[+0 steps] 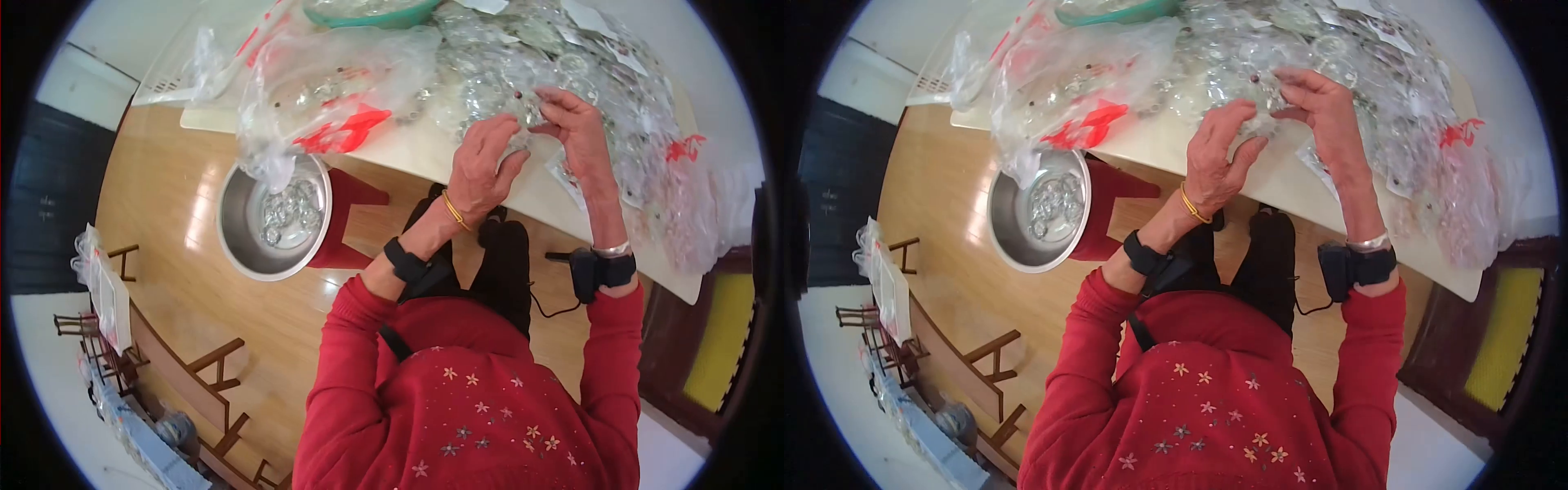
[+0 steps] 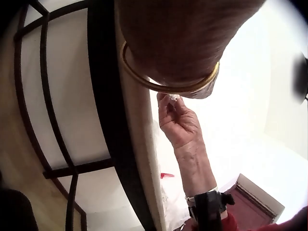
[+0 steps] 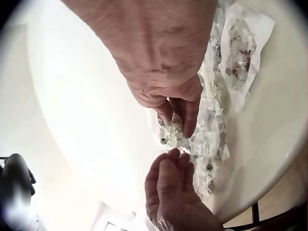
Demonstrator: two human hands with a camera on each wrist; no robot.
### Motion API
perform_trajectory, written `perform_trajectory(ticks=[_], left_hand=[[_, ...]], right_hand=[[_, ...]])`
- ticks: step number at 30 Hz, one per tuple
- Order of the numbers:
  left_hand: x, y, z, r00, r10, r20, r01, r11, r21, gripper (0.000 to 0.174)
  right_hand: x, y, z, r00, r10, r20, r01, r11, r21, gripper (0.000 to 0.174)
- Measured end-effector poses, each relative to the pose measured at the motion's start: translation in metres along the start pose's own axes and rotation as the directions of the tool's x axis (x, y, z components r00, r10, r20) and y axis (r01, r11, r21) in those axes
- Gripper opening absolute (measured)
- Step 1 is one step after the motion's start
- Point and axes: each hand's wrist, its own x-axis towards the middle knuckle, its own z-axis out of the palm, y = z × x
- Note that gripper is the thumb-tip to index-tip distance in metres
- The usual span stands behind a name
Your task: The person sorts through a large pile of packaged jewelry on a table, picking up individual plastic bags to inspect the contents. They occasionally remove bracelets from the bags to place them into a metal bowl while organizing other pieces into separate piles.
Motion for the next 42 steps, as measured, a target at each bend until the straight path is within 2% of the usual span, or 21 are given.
perform_trajectory(ticks=[2, 7, 10, 11, 13, 16, 18, 23, 26, 27, 29, 30, 32, 34, 36, 37, 38, 39, 40, 41, 42], left_hand=[[-0.003, 0.007, 0.000, 0.966, -0.222, -0.135, 0.208, 0.972, -0.113, 0.034], [0.008, 0.024, -0.012, 0.837, -0.541, -0.087, 0.492, 0.812, -0.314, 0.024], [0.013, 0.021, -0.042, 0.518, -0.806, 0.286, 0.728, 0.240, -0.642, 0.011], [0.015, 0.021, -0.053, 0.517, -0.809, 0.280, 0.728, 0.244, -0.640, 0.011], [0.016, 0.022, -0.077, 0.537, -0.842, 0.045, 0.593, 0.339, -0.731, 0.007], [0.024, 0.007, -0.117, 0.513, -0.857, -0.054, 0.560, 0.381, -0.735, 0.009], [0.038, -0.003, -0.128, 0.372, -0.901, -0.223, 0.328, 0.352, -0.877, 0.009], [0.026, 0.002, -0.107, 0.432, -0.900, -0.063, 0.477, 0.287, -0.831, 0.017], [0.017, 0.015, -0.095, 0.595, -0.803, 0.042, 0.627, 0.430, -0.649, 0.020], [0.019, 0.013, -0.099, 0.594, -0.803, 0.042, 0.627, 0.430, -0.649, 0.020], [0.026, 0.004, -0.122, 0.842, -0.539, 0.025, 0.539, 0.838, -0.088, 0.019], [0.033, -0.002, -0.134, 0.917, -0.385, 0.103, 0.358, 0.909, 0.212, 0.020], [0.055, -0.022, -0.160, 0.824, -0.540, 0.175, 0.413, 0.782, 0.467, 0.021], [0.076, -0.070, -0.192, 0.801, -0.485, 0.350, 0.125, 0.708, 0.695, 0.026], [0.090, -0.118, -0.220, 0.804, -0.338, 0.489, -0.204, 0.615, 0.762, 0.027], [0.103, -0.133, -0.228, 0.805, -0.331, 0.492, -0.211, 0.616, 0.759, 0.027], [0.116, -0.145, -0.236, 0.873, -0.109, 0.476, -0.323, 0.602, 0.730, 0.027], [0.129, -0.158, -0.243, 0.888, 0.119, 0.444, -0.429, 0.562, 0.707, 0.027], [0.144, -0.172, -0.249, 0.887, 0.121, 0.446, -0.432, 0.559, 0.707, 0.027], [0.163, -0.187, -0.257, 0.817, 0.217, 0.534, -0.511, 0.701, 0.498, 0.022], [0.179, -0.198, -0.264, 0.742, 0.328, 0.585, -0.553, 0.793, 0.256, 0.018]], right_hand=[[-0.004, 0.001, 0.002, 1.000, 0.013, 0.016, -0.011, 0.994, -0.106, 0.028], [-0.007, 0.001, 0.016, 0.992, 0.068, 0.106, -0.035, 0.958, -0.283, 0.030], [-0.015, -0.014, 0.045, 0.993, 0.095, 0.071, -0.076, 0.971, -0.228, 0.030], [-0.015, -0.015, 0.051, 0.993, 0.105, 0.054, -0.092, 0.976, -0.198, 0.031], [-0.014, -0.010, 0.052, 0.996, 0.057, 0.065, -0.042, 0.975, -0.217, 0.031], [-0.014, -0.004, 0.050, 0.996, -0.032, 0.078, 0.051, 0.963, -0.265, 0.031], [-0.017, -0.001, 0.048, 0.997, -0.047, 0.060, 0.064, 0.938, -0.340, 0.032], [-0.026, 0.008, 0.044, 0.996, -0.085, 0.031, 0.090, 0.906, -0.413, 0.031], [-0.034, 0.008, 0.046, 0.995, -0.091, 0.028, 0.093, 0.875, -0.476, 0.029], [-0.035, 0.008, 0.046, 0.995, -0.096, 0.024, 0.095, 0.858, -0.505, 0.028], [-0.034, 0.011, 0.055, 0.970, -0.221, 0.101, 0.237, 0.768, -0.595, 0.027], [-0.033, 0.013, 0.064, 0.924, -0.332, 0.187, 0.368, 0.651, -0.664, 0.027], [-0.028, 0.017, 0.089, 0.776, -0.498, 0.386, 0.599, 0.393, -0.698, 0.029], [-0.019, 0.020, 0.131, 0.613, -0.585, 0.531, 0.754, 0.233, -0.614, 0.034], [-0.004, 0.026, 0.175, 0.478, -0.637, 0.605, 0.821, 0.079, -0.565, 0.039], [0.007, 0.032, 0.189, 0.408, -0.649, 0.642, 0.824, -0.041, -0.565, 0.042], [0.018, 0.036, 0.192, 0.405, -0.653, 0.640, 0.823, -0.045, -0.567, 0.042], [0.029, 0.039, 0.196, 0.496, -0.531, 0.687, 0.793, -0.044, -0.607, 0.039], [0.038, 0.042, 0.201, 0.578, -0.395, 0.714, 0.763, -0.050, -0.645, 0.035], [0.047, 0.045, 0.205, 0.646, -0.248, 0.722, 0.733, -0.063, -0.677, 0.032], [0.055, 0.046, 0.202, 0.641, -0.247, 0.727, 0.738, -0.064, -0.672, 0.032]])
